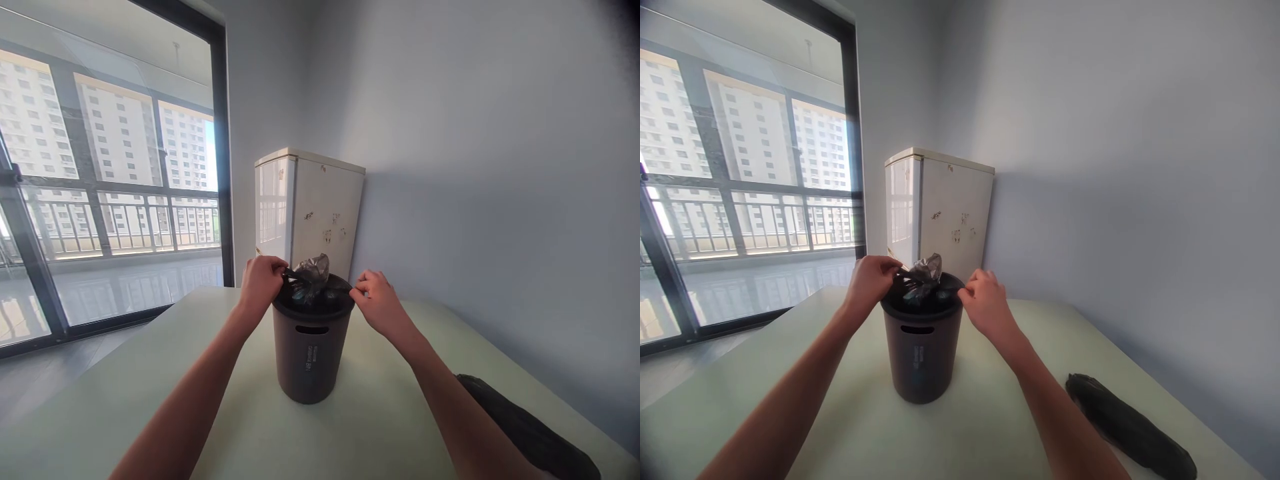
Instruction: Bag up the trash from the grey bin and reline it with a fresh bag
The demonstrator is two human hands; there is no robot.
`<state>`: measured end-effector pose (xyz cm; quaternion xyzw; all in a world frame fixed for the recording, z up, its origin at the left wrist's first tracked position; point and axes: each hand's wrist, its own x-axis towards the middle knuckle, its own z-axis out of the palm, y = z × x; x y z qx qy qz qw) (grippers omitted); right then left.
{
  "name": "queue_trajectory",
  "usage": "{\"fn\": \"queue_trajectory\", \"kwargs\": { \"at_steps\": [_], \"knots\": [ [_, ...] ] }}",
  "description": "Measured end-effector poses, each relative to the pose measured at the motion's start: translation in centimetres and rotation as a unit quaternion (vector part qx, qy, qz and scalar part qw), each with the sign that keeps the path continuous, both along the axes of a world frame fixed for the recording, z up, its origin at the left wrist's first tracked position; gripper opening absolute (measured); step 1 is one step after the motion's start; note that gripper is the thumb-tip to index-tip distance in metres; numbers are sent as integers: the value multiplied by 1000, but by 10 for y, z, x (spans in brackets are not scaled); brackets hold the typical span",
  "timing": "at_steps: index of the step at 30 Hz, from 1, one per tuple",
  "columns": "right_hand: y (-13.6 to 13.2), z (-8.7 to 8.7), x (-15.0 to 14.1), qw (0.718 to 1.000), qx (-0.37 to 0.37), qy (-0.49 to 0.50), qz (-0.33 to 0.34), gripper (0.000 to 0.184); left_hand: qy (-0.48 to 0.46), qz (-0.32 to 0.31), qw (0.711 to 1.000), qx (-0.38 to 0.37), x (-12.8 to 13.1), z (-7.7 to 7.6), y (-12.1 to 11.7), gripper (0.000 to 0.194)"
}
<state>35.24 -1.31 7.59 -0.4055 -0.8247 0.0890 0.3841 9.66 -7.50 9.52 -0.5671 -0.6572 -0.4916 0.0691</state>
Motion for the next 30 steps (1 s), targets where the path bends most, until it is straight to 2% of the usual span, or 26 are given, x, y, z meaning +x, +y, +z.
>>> {"fn": "queue_trajectory", "kwargs": {
  "at_steps": [3,5,7,9,11,15,16,18,21,24,27,30],
  "knots": [
    [4,-2,0,1000,9,3,-26,40,34,19,999,-9,-1,2,-2,25],
    [0,-1,1,998,30,49,3,38,43,-12,999,3,9,6,-11,25],
    [-9,3,1,991,15,107,73,38,44,-106,993,12,25,8,-22,25],
    [-21,7,1,975,-35,150,162,39,51,-228,972,7,42,8,-33,31],
    [-34,10,0,957,-68,164,231,37,77,-293,953,3,56,6,-39,35],
    [-50,14,-2,944,-24,130,303,28,105,-265,957,47,69,-2,-36,23],
    [-51,14,-2,944,-8,132,303,24,95,-260,959,65,69,-3,-34,25],
    [-51,13,-3,955,26,149,253,13,68,-263,957,107,69,-4,-32,26],
    [-47,9,-5,977,18,126,170,35,37,-284,941,178,70,-3,-36,28],
    [-41,2,-7,977,-35,61,200,13,28,-336,919,205,74,-1,-45,31],
    [-37,-4,-9,974,-37,59,215,20,51,-382,901,199,80,2,-55,30],
    [-34,-5,-10,970,-49,97,219,14,64,-371,914,151,82,6,-60,23]
  ]
}}
